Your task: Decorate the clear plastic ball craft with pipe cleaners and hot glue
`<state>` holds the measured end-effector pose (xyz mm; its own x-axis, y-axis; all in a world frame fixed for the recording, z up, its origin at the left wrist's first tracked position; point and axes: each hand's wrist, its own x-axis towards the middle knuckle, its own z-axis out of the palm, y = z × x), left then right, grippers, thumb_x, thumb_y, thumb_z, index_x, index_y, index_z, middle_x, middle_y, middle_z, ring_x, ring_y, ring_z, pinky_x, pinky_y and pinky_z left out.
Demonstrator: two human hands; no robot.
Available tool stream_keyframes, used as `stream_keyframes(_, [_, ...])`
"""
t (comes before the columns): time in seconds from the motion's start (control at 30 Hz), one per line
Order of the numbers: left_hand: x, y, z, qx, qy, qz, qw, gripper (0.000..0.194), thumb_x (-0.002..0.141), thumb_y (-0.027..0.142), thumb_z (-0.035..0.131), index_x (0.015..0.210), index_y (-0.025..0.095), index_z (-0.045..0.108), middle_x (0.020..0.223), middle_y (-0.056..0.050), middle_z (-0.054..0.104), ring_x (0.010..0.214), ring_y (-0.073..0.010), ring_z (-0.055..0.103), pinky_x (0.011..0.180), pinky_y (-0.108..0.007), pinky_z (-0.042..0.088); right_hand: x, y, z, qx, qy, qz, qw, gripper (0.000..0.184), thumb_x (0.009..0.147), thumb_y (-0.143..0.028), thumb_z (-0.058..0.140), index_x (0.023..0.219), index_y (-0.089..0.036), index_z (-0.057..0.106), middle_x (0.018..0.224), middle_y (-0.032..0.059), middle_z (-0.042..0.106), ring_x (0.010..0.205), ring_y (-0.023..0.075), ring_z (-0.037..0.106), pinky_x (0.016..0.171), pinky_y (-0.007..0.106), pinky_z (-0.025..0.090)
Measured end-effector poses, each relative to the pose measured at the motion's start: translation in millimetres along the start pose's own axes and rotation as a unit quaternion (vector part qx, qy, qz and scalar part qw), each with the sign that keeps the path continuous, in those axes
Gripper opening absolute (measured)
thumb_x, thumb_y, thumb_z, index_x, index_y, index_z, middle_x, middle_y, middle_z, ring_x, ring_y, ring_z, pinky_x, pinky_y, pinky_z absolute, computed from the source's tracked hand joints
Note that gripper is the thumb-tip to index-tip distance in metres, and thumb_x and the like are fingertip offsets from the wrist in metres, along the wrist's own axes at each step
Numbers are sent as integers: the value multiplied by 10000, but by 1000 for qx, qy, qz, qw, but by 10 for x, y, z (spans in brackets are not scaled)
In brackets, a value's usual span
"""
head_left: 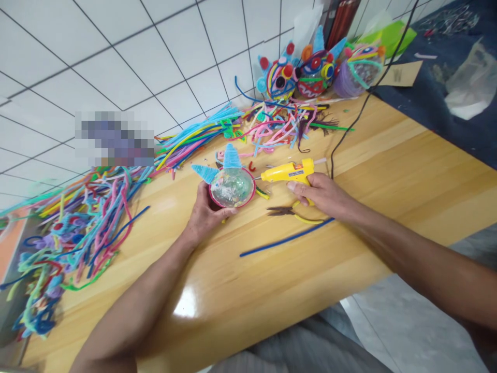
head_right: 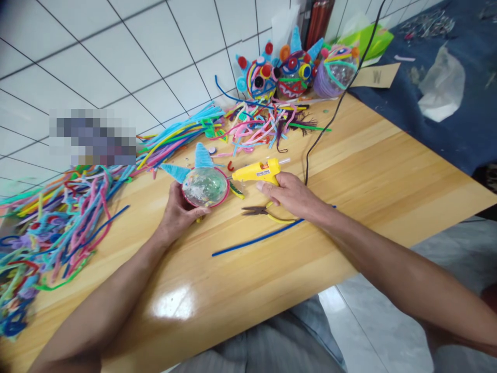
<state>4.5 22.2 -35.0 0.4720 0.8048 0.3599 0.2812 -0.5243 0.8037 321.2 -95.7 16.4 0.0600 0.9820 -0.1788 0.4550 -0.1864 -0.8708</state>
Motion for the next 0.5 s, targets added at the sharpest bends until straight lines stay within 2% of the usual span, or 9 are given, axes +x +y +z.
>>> stream_keyframes(0.17, [-3,-12,-5,-2,-3,-4,1000,1028,643,698,932,1444,264,458,1402,-112,579,1294,-306,620,1114,-468,526,9,-3,6,10,-1,1,1000,546,875,-689,551,580,-232,502,564,-10,512,571,142,476,604,311,354])
stream_keyframes(0.33, [-3,-11,-3,1,-3,-3,1000,1035,642,720,920,1444,256,457,1392,-116,582,1298,-310,618,1117,-465,527,6,-22,10,9,-2,3,1000,602,843,-761,567,559,-236,486,528,-25,464,547,135,436,581,309,320])
stream_keyframes(0.5, [-2,-19,-5,-2,-5,3,1000,1022,647,692,933,1440,260,452,1404,-116,578,1303,-305,616,1118,-454,524,-3,-12,7,18,2,-2,1000,627,833,-795,564,562,-235,485,560,-13,494,570,142,455,605,318,336])
